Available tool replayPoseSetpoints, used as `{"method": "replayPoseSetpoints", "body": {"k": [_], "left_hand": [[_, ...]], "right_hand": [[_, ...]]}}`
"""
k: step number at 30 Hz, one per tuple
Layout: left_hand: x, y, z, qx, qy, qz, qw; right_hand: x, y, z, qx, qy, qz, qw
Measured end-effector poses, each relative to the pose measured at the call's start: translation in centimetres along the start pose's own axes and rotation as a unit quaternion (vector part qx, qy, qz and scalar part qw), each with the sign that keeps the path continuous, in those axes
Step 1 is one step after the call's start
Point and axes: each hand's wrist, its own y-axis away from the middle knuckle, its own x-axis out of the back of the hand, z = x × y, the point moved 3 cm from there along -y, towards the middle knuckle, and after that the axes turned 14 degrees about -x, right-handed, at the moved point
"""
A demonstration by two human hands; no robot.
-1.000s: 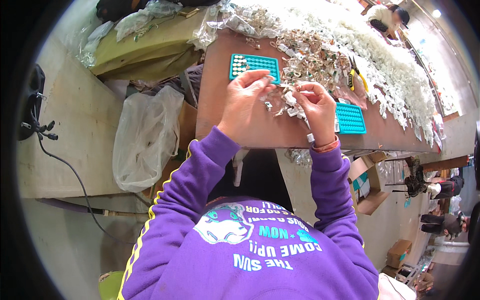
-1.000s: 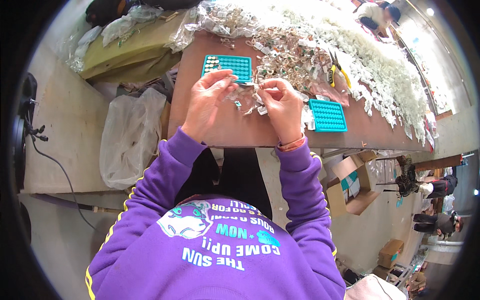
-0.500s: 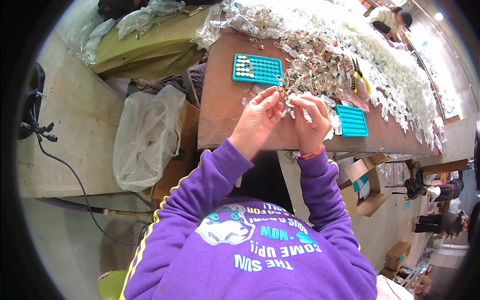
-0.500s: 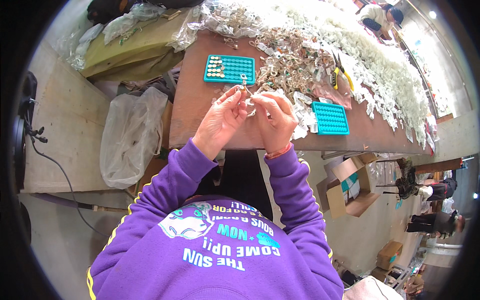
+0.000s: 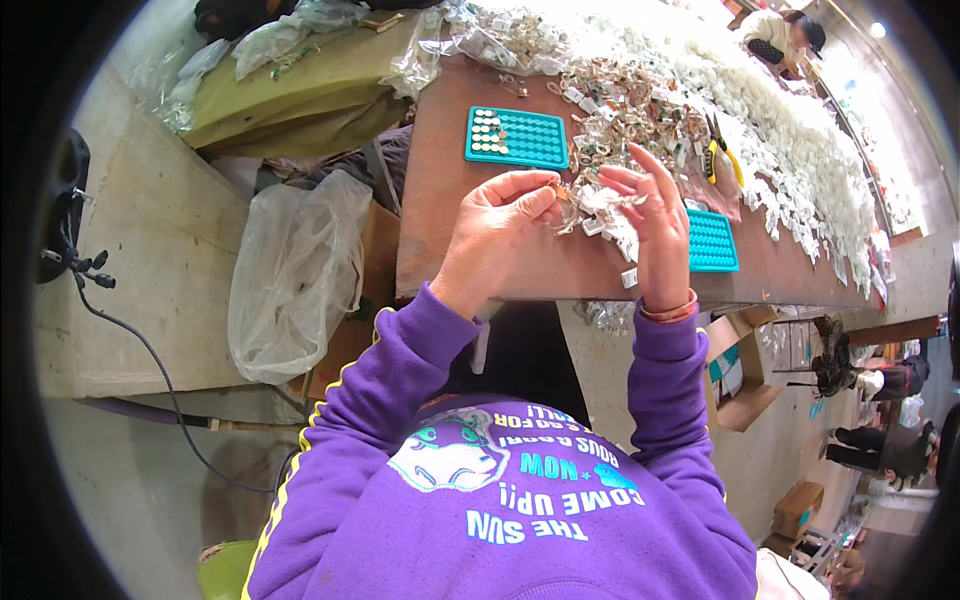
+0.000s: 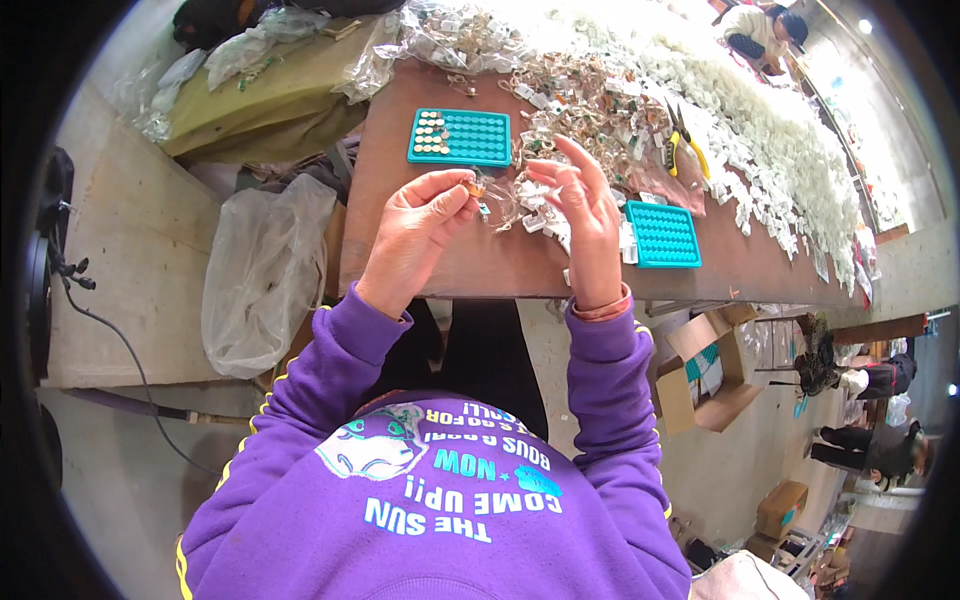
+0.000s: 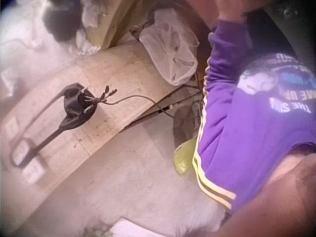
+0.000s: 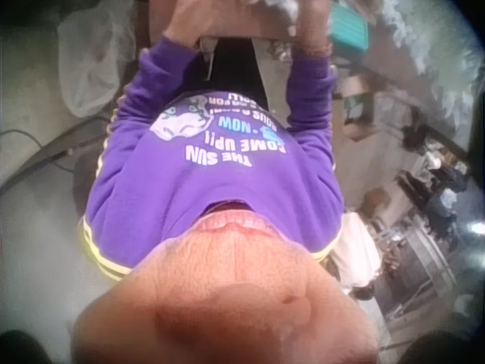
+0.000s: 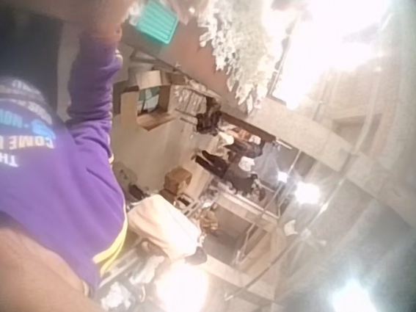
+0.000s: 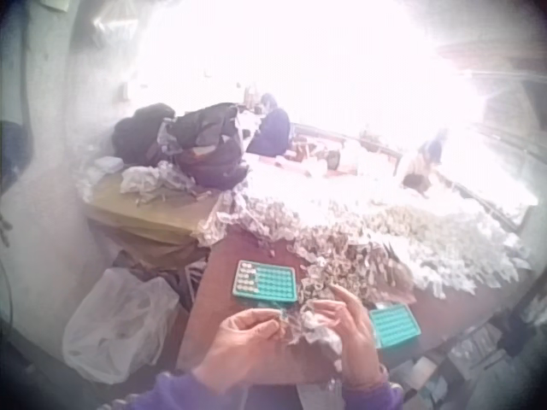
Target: The person repeatedly picks small white plastic components and metallic pins from a pile on the table, aligns them by hand, and places the assembled units into a teal tray. The person handles each unit one at a time, occasionally adjusting the orientation before placing it in the tray.
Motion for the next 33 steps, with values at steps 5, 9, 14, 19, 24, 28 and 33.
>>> {"method": "replayPoseSetpoints", "body": {"k": [5, 9, 14, 19, 24, 28, 33], "left_hand": [[-0.6, 0.4, 1.1, -0.022, -0.144, -0.060, 0.987], [-1.2, 0.8, 1.6, -0.044, -0.145, -0.068, 0.986], [-1.1, 0.8, 1.3, -0.036, -0.150, -0.064, 0.986], [-0.7, 0.7, 1.1, -0.038, -0.149, -0.080, 0.985], [-0.5, 0.6, 1.0, -0.027, -0.176, -0.082, 0.981], [-0.3, 0.5, 1.1, -0.019, -0.194, -0.096, 0.976], [-0.2, 0.6, 0.8, -0.020, -0.206, -0.092, 0.974]], "right_hand": [[-0.7, 1.3, -1.9, -0.031, 0.010, -0.109, 0.993], [-1.7, 2.5, -1.8, 0.013, 0.126, -0.095, 0.987], [-2.0, 3.1, -0.7, -0.104, 0.026, -0.117, 0.987], [-2.4, 3.0, -0.6, -0.174, -0.001, -0.150, 0.973], [-2.8, 3.0, -0.1, -0.200, -0.023, -0.155, 0.967], [-2.9, 2.9, 1.0, -0.266, -0.095, -0.187, 0.941], [-2.3, 2.7, 1.2, -0.296, -0.089, -0.227, 0.923]]}}
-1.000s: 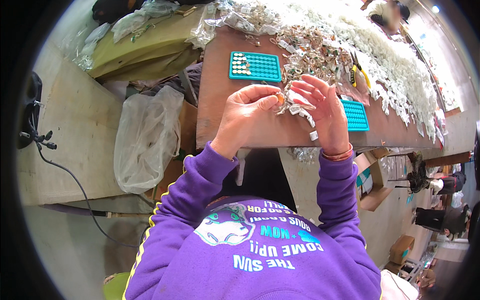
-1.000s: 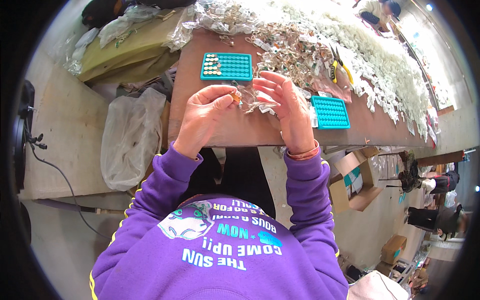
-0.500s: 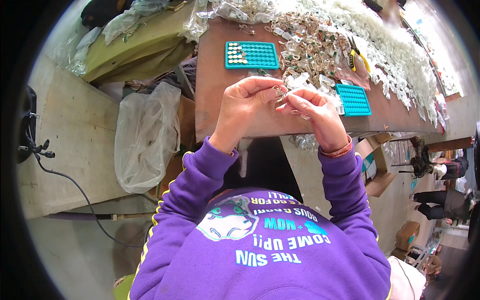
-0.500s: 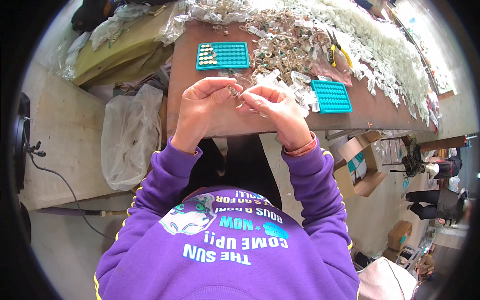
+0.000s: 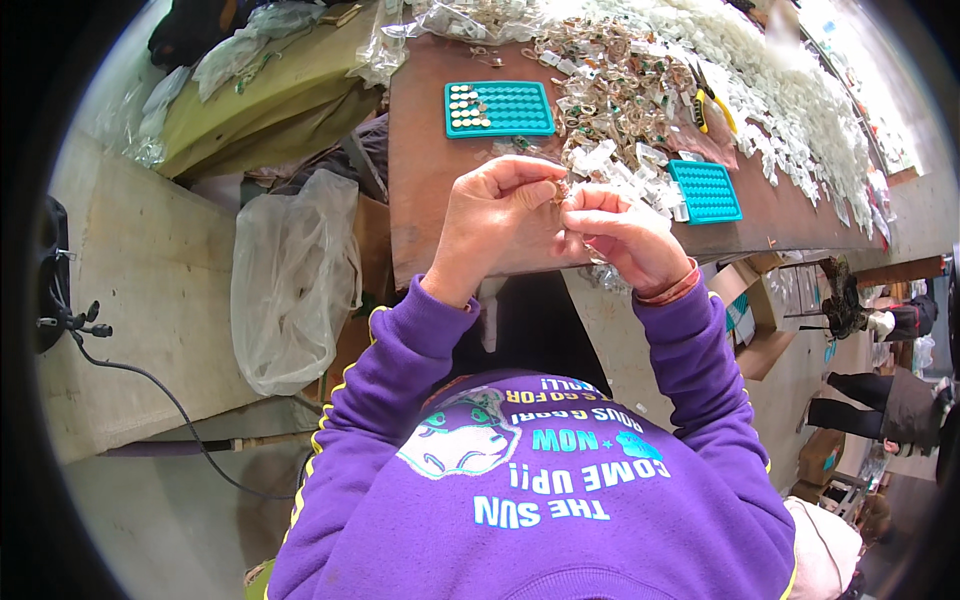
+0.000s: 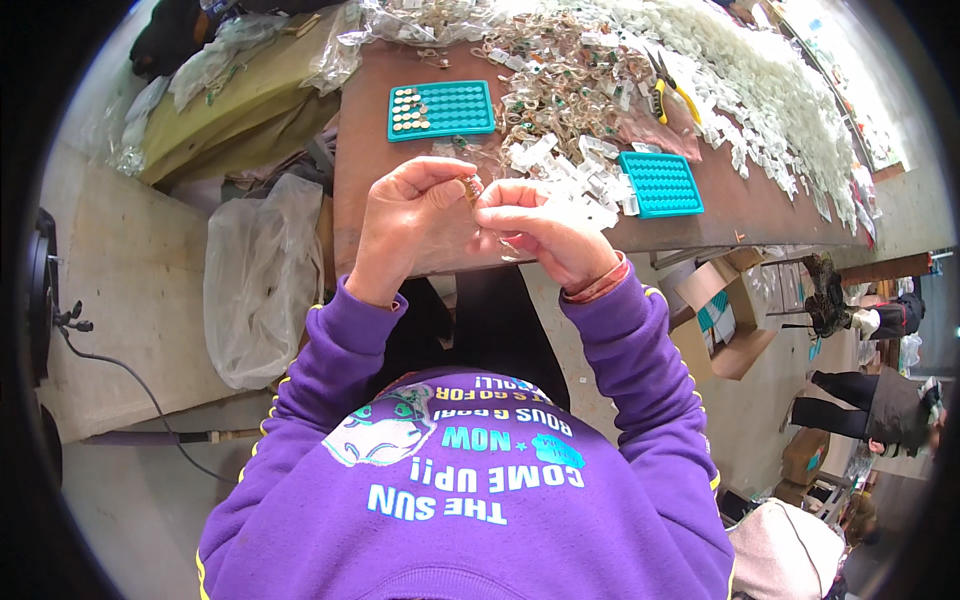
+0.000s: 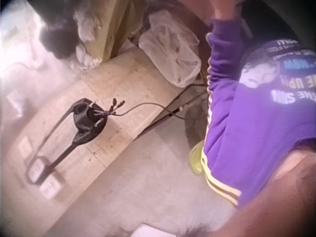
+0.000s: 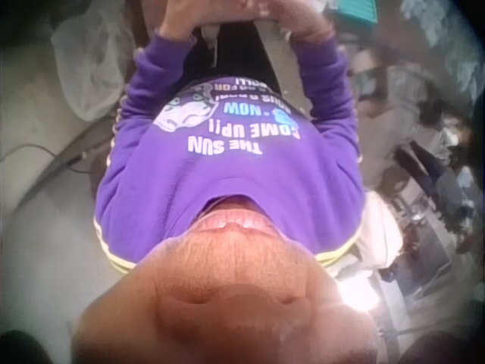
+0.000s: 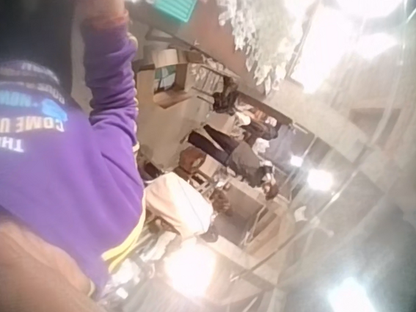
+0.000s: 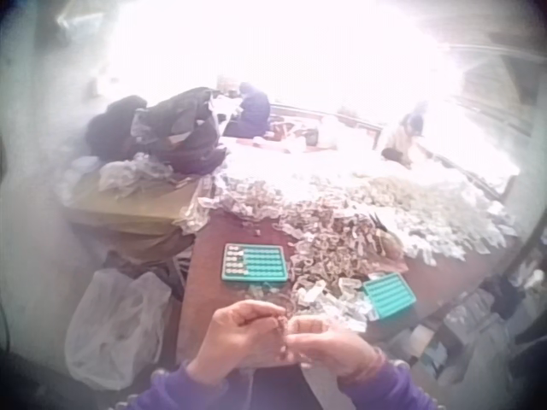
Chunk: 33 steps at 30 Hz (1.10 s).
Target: The person repeatedly picks small white plastic components and metallic pins from a pile on the table, aligns them by hand, and places the assembled units into a teal tray. The person handles each unit one at a time, occasionally adjusting the orientation before placing it in the tray.
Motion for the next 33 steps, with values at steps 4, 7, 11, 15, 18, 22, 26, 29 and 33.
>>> {"method": "replayPoseSetpoints", "body": {"k": [4, 7, 11, 15, 18, 22, 26, 29, 33], "left_hand": [[0.2, 0.0, -0.1, -0.001, -0.035, 0.014, 0.999], [-0.1, 0.3, -0.4, 0.009, -0.062, 0.058, 0.996], [-1.5, 1.1, -0.7, -0.006, -0.071, 0.067, 0.995], [-2.0, -0.3, -1.3, 0.024, -0.049, 0.027, 0.998], [-2.8, -4.4, -1.9, -0.184, -0.385, -0.071, 0.902], [-5.3, -8.1, -5.8, -0.189, -0.668, -0.201, 0.691], [-6.2, -9.6, -7.6, -0.161, -0.692, -0.210, 0.672], [-5.6, -9.9, -7.0, -0.147, -0.613, -0.174, 0.757], [-4.1, -10.0, -5.1, -0.119, -0.359, -0.127, 0.917]], "right_hand": [[-0.3, 0.7, -0.9, 0.155, 0.211, 0.182, 0.948], [-2.0, 2.3, -1.3, 0.381, 0.442, 0.388, 0.714], [-2.8, 1.8, 0.0, 0.378, 0.424, 0.417, 0.709], [-0.9, 2.0, 0.7, 0.330, 0.299, 0.433, 0.784], [1.2, 2.6, 1.2, 0.302, 0.103, 0.399, 0.860], [2.6, 4.0, 1.8, 0.305, 0.003, 0.368, 0.879], [3.3, 5.5, 2.5, 0.310, -0.012, 0.363, 0.878], [4.0, 5.9, 2.5, 0.301, -0.025, 0.352, 0.886], [4.7, 5.0, 0.9, 0.286, -0.086, 0.285, 0.911]]}}
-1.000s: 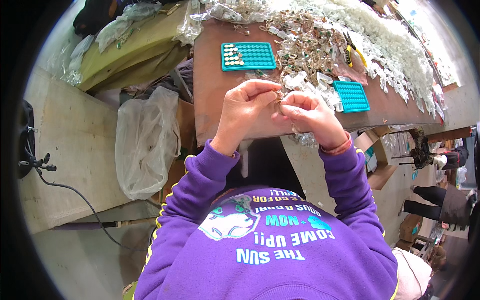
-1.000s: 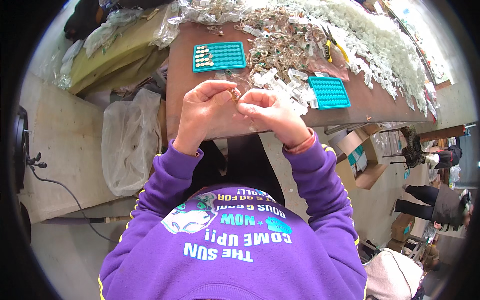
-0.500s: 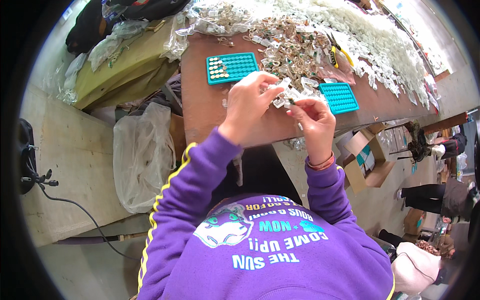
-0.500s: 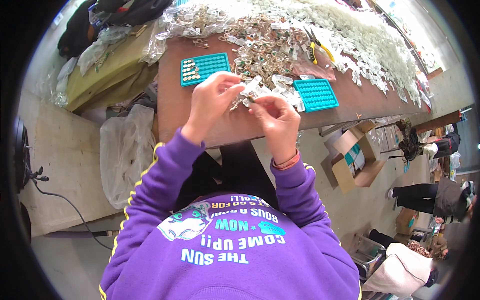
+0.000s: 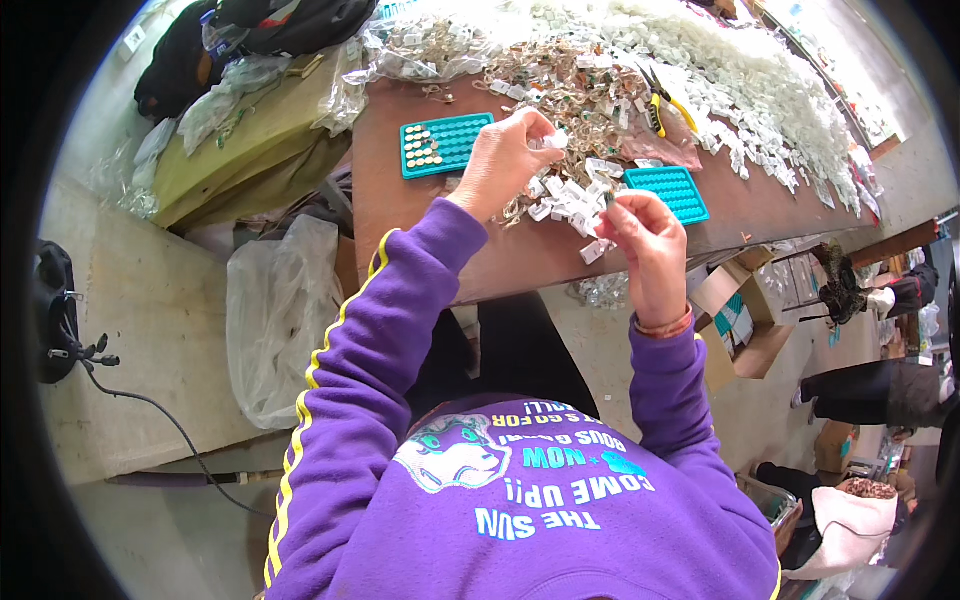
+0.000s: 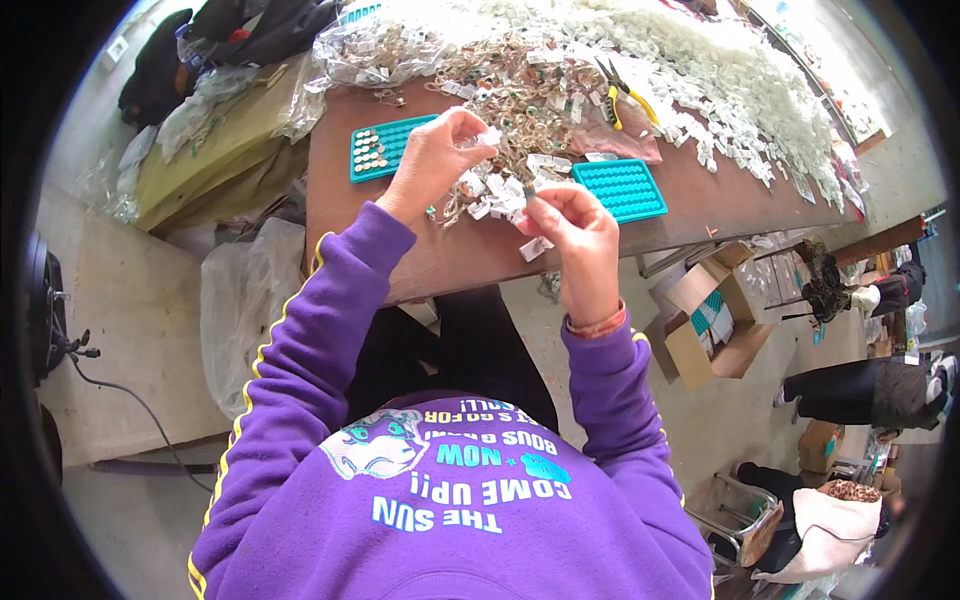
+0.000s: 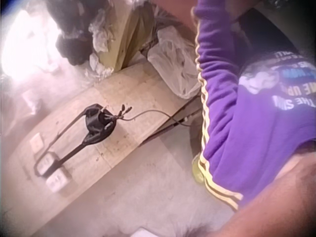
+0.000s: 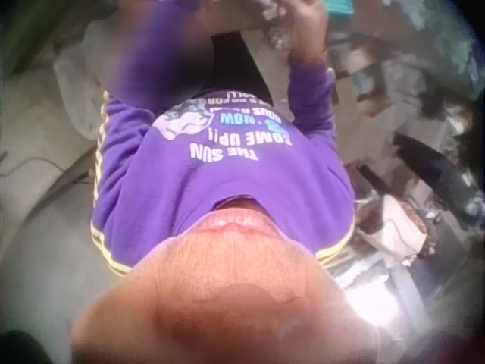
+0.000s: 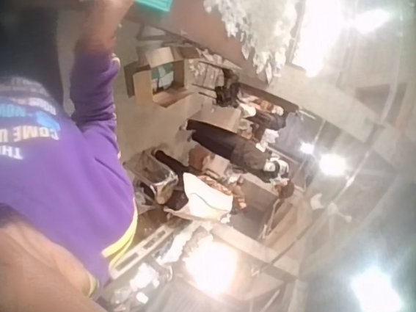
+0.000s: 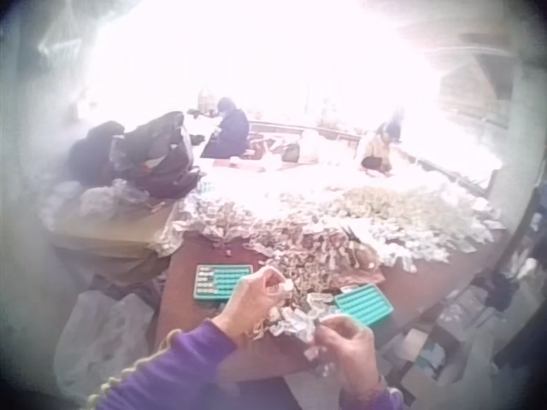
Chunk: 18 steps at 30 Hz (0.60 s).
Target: The person repeatedly picks small white plastic components and metallic pins from a pile on the table, aligns them by hand, and places the assembled units into a teal tray. The person handles each unit one at a time, occasionally adjusting the orientation before placing it in the tray.
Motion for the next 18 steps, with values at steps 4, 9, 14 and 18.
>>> {"method": "replayPoseSetpoints", "body": {"k": [4, 9, 14, 18], "left_hand": [[2.1, 0.7, 1.2, -0.103, -0.048, -0.049, 0.992], [4.6, 2.7, 1.5, -0.141, -0.070, -0.030, 0.987], [6.2, 5.7, 0.8, 0.053, 0.198, 0.042, 0.978], [5.8, 8.0, 1.3, 0.099, 0.351, 0.137, 0.921]], "right_hand": [[-2.0, -3.0, -1.5, -0.021, -0.010, -0.111, 0.994], [-5.5, -6.3, -1.0, -0.088, 0.060, -0.217, 0.970], [-7.2, -6.1, 1.2, -0.139, 0.025, -0.238, 0.961], [-8.3, -5.3, 2.8, -0.190, -0.035, -0.263, 0.945]]}}
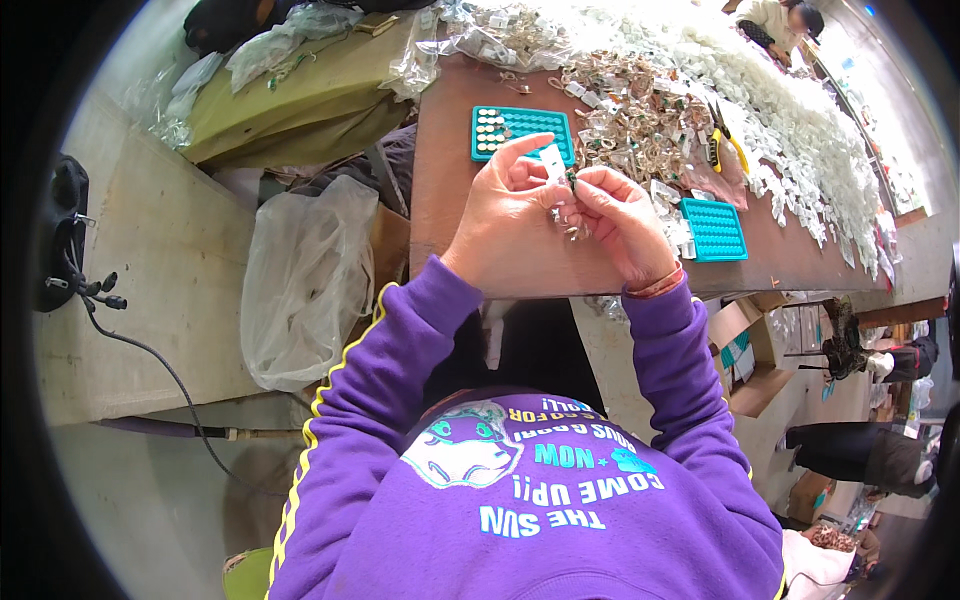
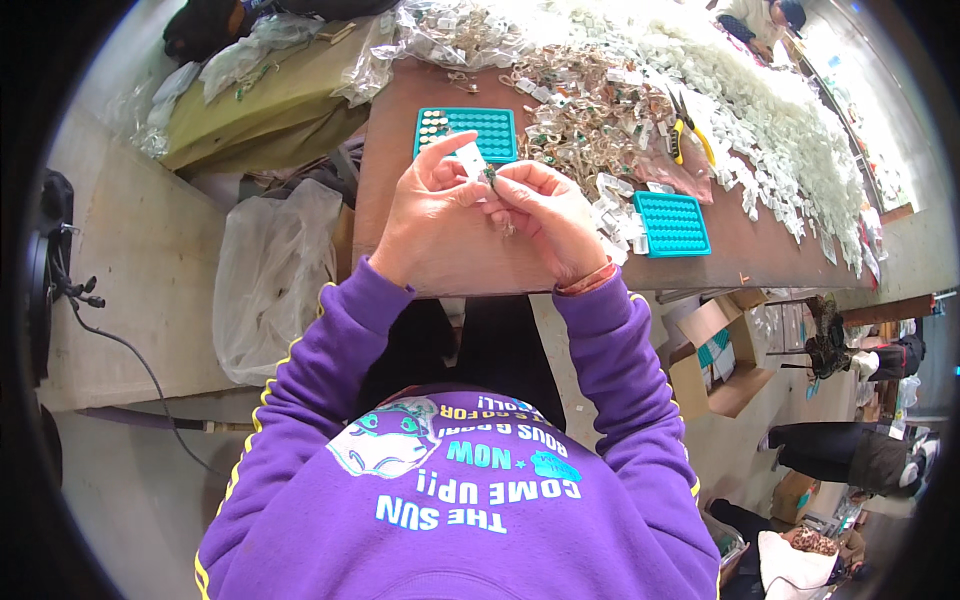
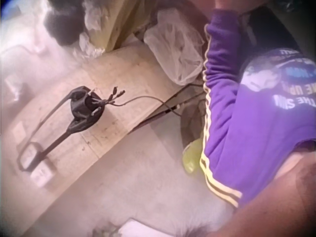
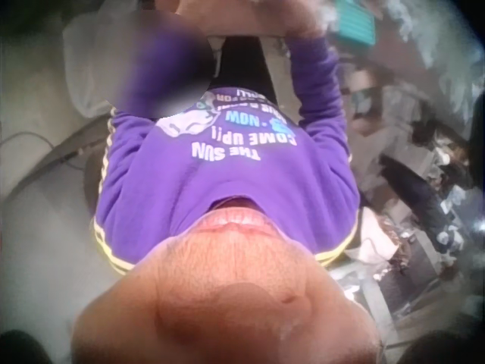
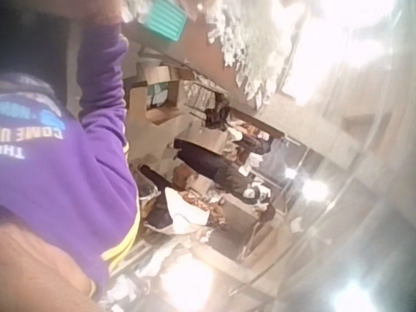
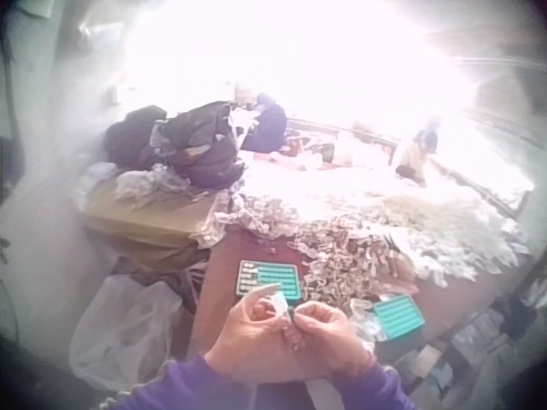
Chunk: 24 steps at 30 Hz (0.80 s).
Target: The person repeatedly picks small white plastic components and metallic pins from a pile on the table, aligns them by hand, and places the assembled units into a teal tray. The person handles each unit one at a time, occasionally adjusting the orientation before placing it in the tray.
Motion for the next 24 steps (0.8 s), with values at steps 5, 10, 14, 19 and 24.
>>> {"method": "replayPoseSetpoints", "body": {"k": [5, 10, 14, 19, 24], "left_hand": [[-0.4, 1.7, 0.0, -0.029, 0.022, 0.087, 0.996], [-0.6, 2.2, -0.1, -0.023, 0.053, 0.083, 0.995], [-0.5, 2.3, -0.1, -0.015, 0.019, 0.084, 0.996], [-0.2, 2.9, 0.3, 0.035, 0.039, 0.075, 0.996], [-0.2, 3.7, 0.8, 0.070, 0.147, 0.065, 0.984]], "right_hand": [[-0.2, 0.3, 0.6, -0.033, 0.003, -0.019, 0.999], [-0.1, 0.5, 1.0, -0.026, 0.030, 0.001, 0.999], [-0.5, 0.8, 1.2, 0.011, 0.083, 0.041, 0.996], [-1.2, 1.6, 0.8, 0.015, 0.176, 0.081, 0.981], [-1.9, 2.2, 1.4, -0.040, 0.050, 0.027, 0.998]]}}
